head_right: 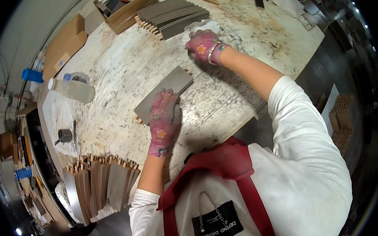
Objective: The person sands the sides and edges of several wooden slats by hand using a piece of sandpaper, wiping dust from the slats with a white cloth, and stacking them on a table.
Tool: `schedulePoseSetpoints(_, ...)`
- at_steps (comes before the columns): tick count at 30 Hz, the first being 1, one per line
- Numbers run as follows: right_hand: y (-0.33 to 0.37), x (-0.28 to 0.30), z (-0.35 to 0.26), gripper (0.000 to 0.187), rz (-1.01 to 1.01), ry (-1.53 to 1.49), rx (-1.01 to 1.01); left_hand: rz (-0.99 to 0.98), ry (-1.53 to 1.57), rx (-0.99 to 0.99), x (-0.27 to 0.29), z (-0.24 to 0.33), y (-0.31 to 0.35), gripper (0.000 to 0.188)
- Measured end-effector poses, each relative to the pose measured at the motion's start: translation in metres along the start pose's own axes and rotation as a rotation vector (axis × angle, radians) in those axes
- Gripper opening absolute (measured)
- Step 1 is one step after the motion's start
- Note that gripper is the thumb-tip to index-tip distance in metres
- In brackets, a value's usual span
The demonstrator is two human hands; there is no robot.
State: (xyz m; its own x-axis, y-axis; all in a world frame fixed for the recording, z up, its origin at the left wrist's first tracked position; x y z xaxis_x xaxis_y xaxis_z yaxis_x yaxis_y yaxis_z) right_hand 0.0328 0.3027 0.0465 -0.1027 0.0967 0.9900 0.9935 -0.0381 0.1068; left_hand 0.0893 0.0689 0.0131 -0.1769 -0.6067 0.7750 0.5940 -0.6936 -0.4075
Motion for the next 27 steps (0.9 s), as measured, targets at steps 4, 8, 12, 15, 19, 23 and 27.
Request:
schedulePoseSetpoints(4, 0.011, 0.000, -0.032, 0.042, 0.535, -0.269, 0.340, -0.003, -0.113, -0.001, 0.003, -0.001, -0.024, 0.055)
schedulePoseSetpoints(8, -0.008, -0.054, -0.086, 0.052, 0.277, -1.379, -0.113, -0.136, -0.234, 0.253, 0.017, -0.006, -0.021, 0.079)
schedulePoseSetpoints(12, 0.001, -0.058, -0.059, 0.048, 0.396, -1.179, -0.143, -0.188, -0.165, 0.352, 0.048, -0.082, 0.032, 0.084)
schedulePoseSetpoints(15, -0.008, -0.073, 0.009, 0.049, 0.587, -1.442, -0.439, -0.256, -0.315, 0.346, 0.052, -0.096, 0.037, 0.084)
schedulePoseSetpoints(19, 0.008, -0.057, 0.003, 0.047, 0.675, -1.498, -0.258, -0.267, -0.417, 0.079, 0.046, -0.055, -0.002, 0.085)
schedulePoseSetpoints(23, 0.029, -0.042, 0.002, 0.041, 0.641, -1.565, -0.216, -0.387, -0.241, 0.207, 0.044, -0.056, -0.005, 0.087)
schedulePoseSetpoints(27, 0.038, -0.056, 0.025, 0.038, 0.550, -1.722, -0.298, -0.336, -0.196, 0.188, 0.056, -0.056, -0.015, 0.081)
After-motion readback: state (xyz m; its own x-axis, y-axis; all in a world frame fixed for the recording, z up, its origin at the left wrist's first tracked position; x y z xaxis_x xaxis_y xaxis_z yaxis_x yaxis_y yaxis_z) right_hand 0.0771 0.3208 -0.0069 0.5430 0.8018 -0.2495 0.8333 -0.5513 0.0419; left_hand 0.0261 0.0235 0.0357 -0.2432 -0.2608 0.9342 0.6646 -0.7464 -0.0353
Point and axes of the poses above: each hand's wrist, its own y-axis away from the middle knuckle, its own x-axis out of the back of the hand, z = x × y, the point moved 6 cm from there along -y, towards the middle knuckle, and after that the axes turned 3 degrees about y, right-handed, at the moved point
